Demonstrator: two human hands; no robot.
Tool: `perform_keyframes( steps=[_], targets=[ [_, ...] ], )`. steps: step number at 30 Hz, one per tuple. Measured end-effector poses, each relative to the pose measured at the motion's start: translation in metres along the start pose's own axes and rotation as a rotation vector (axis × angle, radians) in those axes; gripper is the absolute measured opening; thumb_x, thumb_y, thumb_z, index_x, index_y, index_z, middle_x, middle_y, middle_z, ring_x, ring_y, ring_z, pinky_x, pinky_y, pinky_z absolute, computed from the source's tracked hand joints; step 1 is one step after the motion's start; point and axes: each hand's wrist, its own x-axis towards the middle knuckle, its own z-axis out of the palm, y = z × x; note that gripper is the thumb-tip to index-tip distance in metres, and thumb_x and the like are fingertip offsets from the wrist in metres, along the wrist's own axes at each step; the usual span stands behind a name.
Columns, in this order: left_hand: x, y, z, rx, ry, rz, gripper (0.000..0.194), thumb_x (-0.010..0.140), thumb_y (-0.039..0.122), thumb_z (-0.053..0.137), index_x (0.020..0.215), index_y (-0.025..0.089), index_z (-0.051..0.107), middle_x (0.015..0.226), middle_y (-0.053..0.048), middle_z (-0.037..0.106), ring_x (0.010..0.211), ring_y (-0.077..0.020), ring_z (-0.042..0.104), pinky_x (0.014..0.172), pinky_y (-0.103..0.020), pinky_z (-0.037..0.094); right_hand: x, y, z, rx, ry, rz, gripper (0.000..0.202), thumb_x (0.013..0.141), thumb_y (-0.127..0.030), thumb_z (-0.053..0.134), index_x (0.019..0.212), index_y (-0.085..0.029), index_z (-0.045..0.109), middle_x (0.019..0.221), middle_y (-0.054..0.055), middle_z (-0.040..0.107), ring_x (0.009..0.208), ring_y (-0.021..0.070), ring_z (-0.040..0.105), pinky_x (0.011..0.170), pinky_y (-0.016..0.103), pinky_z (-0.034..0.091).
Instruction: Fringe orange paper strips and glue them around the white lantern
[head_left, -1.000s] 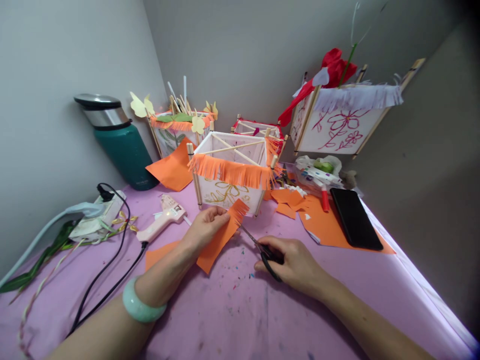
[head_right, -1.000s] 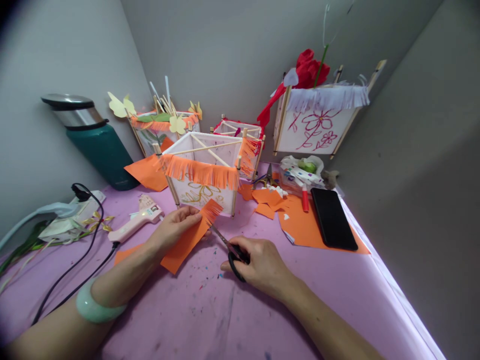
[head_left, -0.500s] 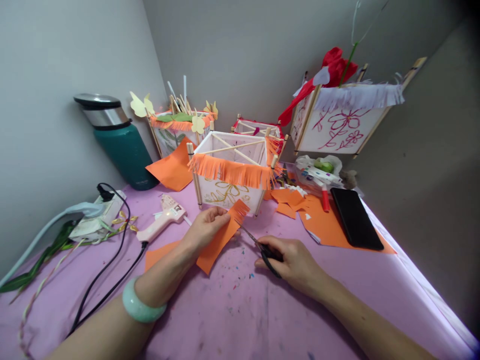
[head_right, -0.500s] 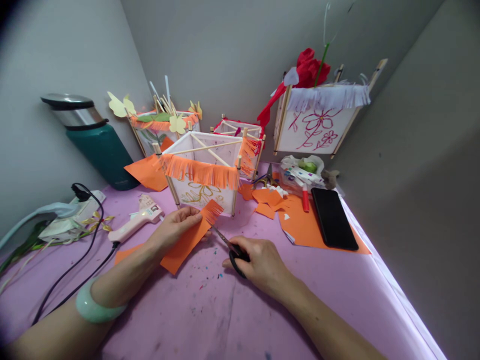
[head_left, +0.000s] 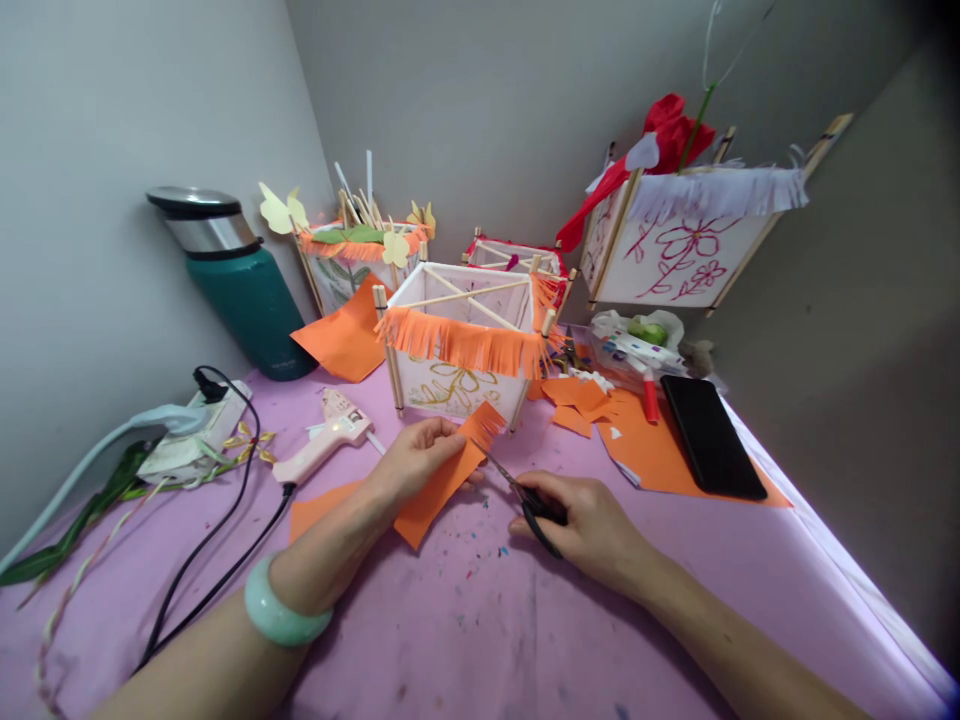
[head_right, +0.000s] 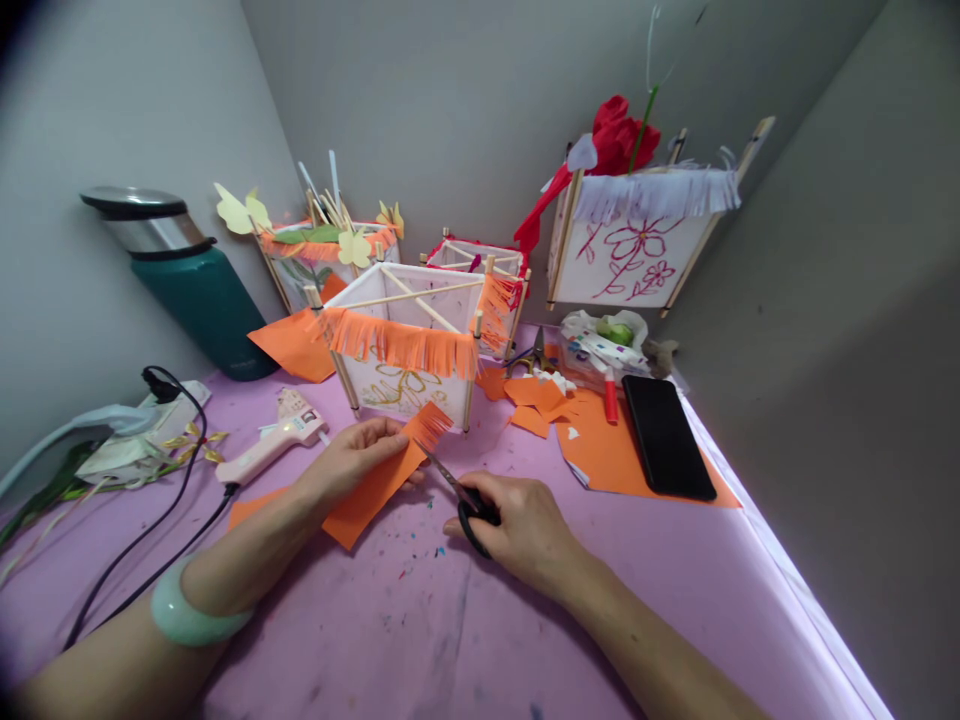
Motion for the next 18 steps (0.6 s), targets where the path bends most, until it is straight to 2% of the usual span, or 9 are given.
perform_keyframes(
  steps=[18],
  targets=[
    [0.003,-0.0031,-0.001,-0.01,-0.041,0.009,0.025,0.071,0.031,0.068,0.074,0.019,0.046,0.063,-0.004,0.07,0.058,-0.021,0.069,0.056,-0.031,0.054,-0.0005,0.0013,0.0008,0.005,-0.005,-0.014,0.02,0.078,-0.036,0.069,0.09,-0.021,0.066,0.062,-0.005,0.049,0.055,0.0106,0.041,0.052,0.02,0.033]
  ],
)
